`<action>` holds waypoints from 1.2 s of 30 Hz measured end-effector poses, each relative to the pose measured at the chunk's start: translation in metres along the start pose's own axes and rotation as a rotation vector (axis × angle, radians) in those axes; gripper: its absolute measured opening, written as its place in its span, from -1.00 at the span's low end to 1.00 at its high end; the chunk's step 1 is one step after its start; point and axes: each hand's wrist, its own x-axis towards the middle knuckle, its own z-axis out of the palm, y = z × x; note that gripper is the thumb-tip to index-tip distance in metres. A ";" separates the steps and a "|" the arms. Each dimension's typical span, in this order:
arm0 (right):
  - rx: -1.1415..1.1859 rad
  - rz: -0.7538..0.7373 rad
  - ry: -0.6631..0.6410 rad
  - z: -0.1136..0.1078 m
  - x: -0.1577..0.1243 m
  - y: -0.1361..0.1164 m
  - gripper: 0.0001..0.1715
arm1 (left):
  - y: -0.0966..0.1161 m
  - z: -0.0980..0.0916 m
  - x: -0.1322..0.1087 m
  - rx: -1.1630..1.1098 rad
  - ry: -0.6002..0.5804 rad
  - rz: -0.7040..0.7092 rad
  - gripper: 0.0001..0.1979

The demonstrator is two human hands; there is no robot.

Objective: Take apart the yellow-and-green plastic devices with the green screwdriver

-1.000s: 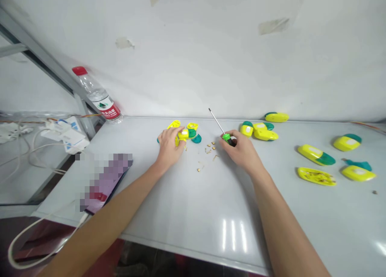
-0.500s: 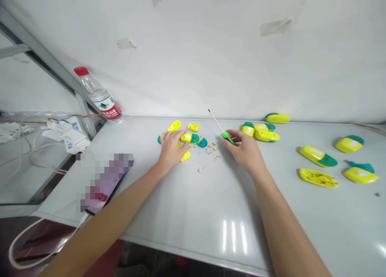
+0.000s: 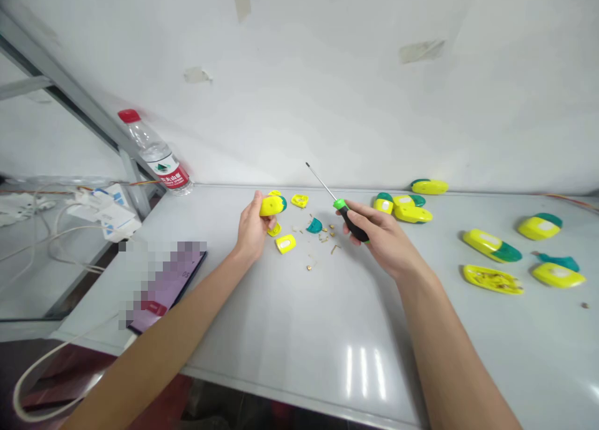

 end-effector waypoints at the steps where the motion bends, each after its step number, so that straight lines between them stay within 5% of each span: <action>1: 0.051 0.009 -0.025 -0.001 0.000 -0.001 -0.50 | 0.001 0.000 0.000 -0.032 0.022 -0.017 -0.47; 11: 0.063 0.003 -0.039 0.001 -0.001 -0.004 -0.62 | 0.014 0.005 -0.003 -0.261 -0.096 -0.130 -0.65; 22: -0.032 0.014 -0.078 0.005 -0.002 -0.003 -0.48 | 0.010 0.003 -0.005 -0.144 -0.250 -0.109 -0.63; 36: -0.084 0.031 -0.058 0.005 -0.003 -0.004 -0.40 | 0.011 0.004 -0.003 -0.235 -0.229 -0.157 -0.63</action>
